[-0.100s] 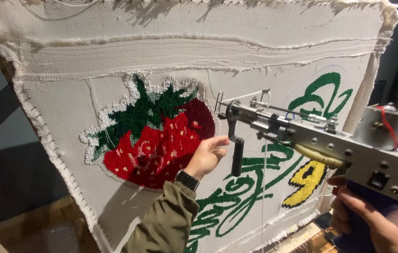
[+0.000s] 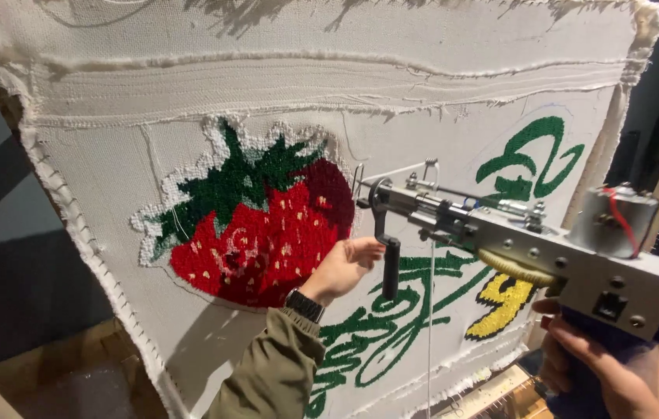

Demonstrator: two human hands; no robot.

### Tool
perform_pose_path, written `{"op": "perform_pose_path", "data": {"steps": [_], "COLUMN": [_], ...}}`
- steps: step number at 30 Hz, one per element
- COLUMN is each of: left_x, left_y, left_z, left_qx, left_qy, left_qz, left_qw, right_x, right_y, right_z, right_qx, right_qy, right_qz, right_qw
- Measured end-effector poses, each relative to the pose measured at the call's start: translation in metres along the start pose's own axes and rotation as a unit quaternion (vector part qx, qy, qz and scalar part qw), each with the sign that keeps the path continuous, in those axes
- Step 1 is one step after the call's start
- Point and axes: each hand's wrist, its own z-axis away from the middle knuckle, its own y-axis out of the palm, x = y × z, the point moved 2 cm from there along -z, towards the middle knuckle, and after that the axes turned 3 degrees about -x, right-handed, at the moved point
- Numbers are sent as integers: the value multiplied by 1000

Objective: Using a tufting gun to create a strawberry design on a rug canvas stretched over a wooden frame.

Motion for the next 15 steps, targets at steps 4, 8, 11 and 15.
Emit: {"op": "perform_pose_path", "data": {"steps": [4,8,11,15], "left_x": [12,65,82,130], "left_y": [24,56,85,100], "left_z": [34,51,75,111], "left_qx": [212,115,22,-90], "left_qy": [20,-49,-73,-126], "left_qz": [46,197,216,165], "left_qw": [976,972,973,974], "right_x": [-16,-61,-91,-48], "right_y": [-6,-41,-60,3], "right_z": [17,18,24,57], "right_qx": [26,-61,-89,-197], "right_qy": [-8,90,155,309], "right_qz": [-29,96,179,200], "right_qw": [999,989,967,909]}}
